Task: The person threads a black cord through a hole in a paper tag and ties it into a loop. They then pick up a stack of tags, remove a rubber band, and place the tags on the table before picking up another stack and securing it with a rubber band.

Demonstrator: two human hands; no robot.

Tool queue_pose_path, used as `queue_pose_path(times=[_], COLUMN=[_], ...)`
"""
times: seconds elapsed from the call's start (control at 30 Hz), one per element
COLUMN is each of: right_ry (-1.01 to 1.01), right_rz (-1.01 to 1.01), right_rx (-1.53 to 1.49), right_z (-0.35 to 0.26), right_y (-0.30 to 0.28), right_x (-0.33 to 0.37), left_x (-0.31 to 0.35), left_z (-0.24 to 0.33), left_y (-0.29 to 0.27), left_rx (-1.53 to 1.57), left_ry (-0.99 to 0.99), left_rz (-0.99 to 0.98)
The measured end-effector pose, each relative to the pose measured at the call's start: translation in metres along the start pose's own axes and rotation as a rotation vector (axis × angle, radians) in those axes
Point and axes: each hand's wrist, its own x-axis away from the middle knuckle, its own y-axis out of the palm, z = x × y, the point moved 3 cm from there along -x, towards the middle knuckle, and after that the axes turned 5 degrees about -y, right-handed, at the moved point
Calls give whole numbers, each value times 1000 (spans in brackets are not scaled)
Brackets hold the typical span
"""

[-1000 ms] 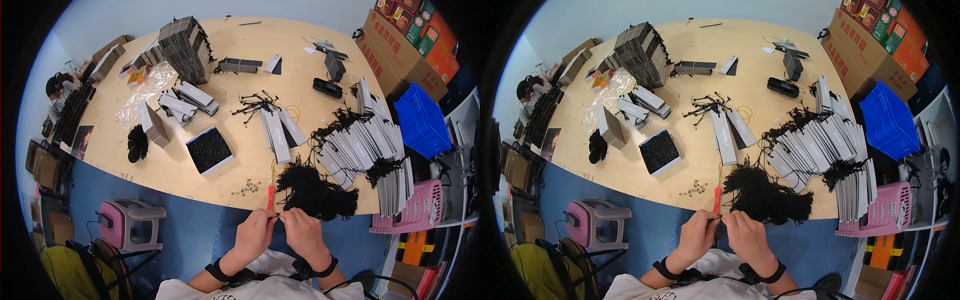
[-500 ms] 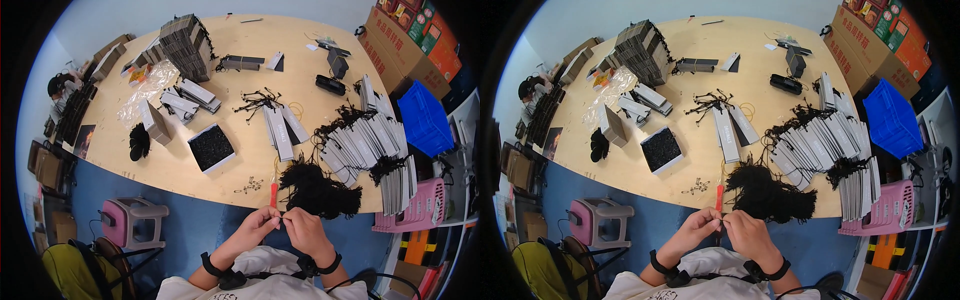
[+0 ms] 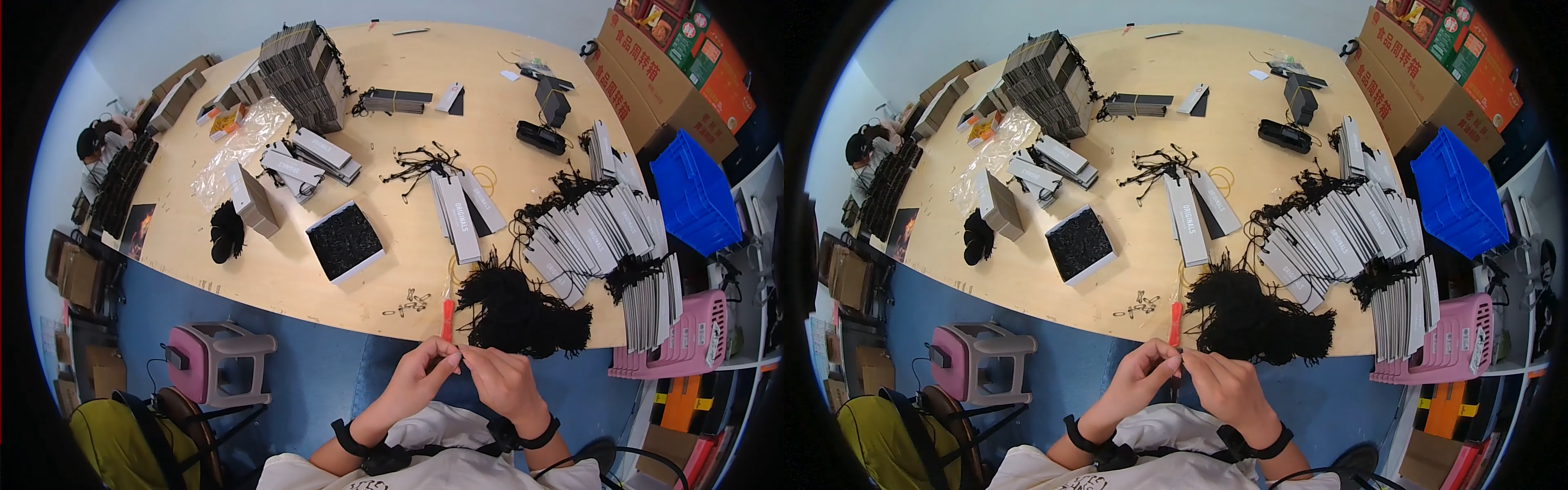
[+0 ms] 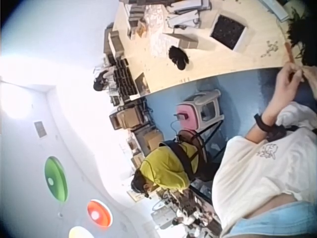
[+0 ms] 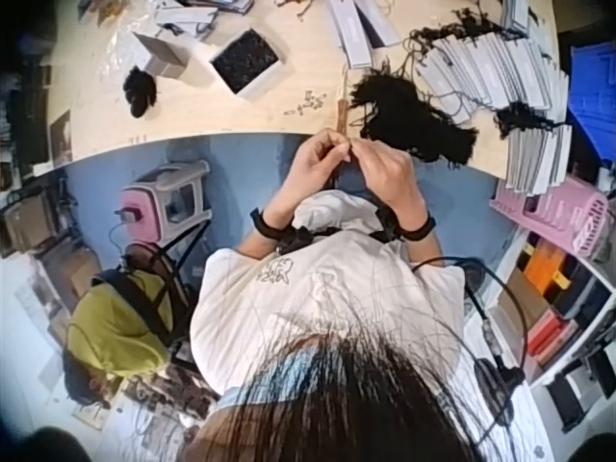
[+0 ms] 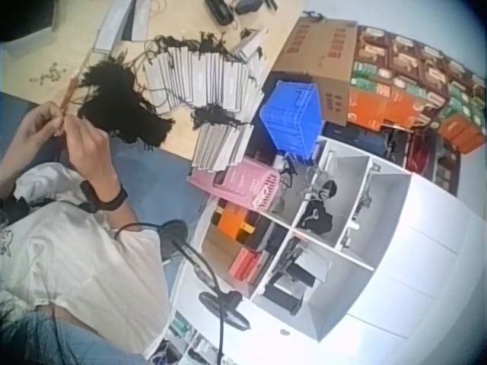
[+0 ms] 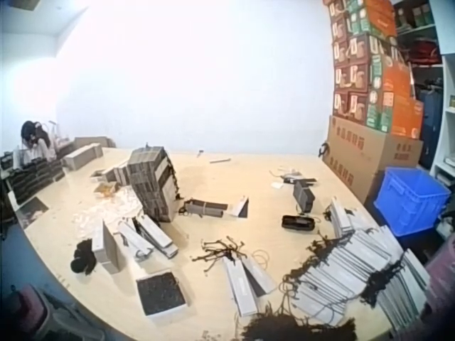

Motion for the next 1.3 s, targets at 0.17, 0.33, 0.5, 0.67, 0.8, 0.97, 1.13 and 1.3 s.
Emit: queue_pose_path(times=[0.17, 0.33, 0.5, 0.67, 0.8, 0.97, 1.13, 1.3], right_ry=[-13, -52, 14, 65, 112, 166, 212, 122], right_rz=[-32, -66, -72, -94, -151, -271, -437, -395], right_rx=[24, 49, -118, -292, -381, -459, -492, -373], right_z=[2, 5, 8, 10, 11, 14, 18, 10], right_y=[0, -3, -6, -10, -13, -18, -15, -18], right_x=[0, -1, -1, -5, -4, -2, 3, 1], left_x=[2, 4, 5, 7, 6, 7, 9, 10], left_z=[5, 11, 11, 14, 19, 19, 21, 34], left_y=[0, -1, -4, -4, -2, -3, -2, 0], left_rx=[-161, -356, -335, -301, -270, -323, -476, -722], left_ry=[6, 32, -12, -10, -1, -24, -3, 79], left_rz=[50, 111, 55, 8, -33, -93, -179, -158])
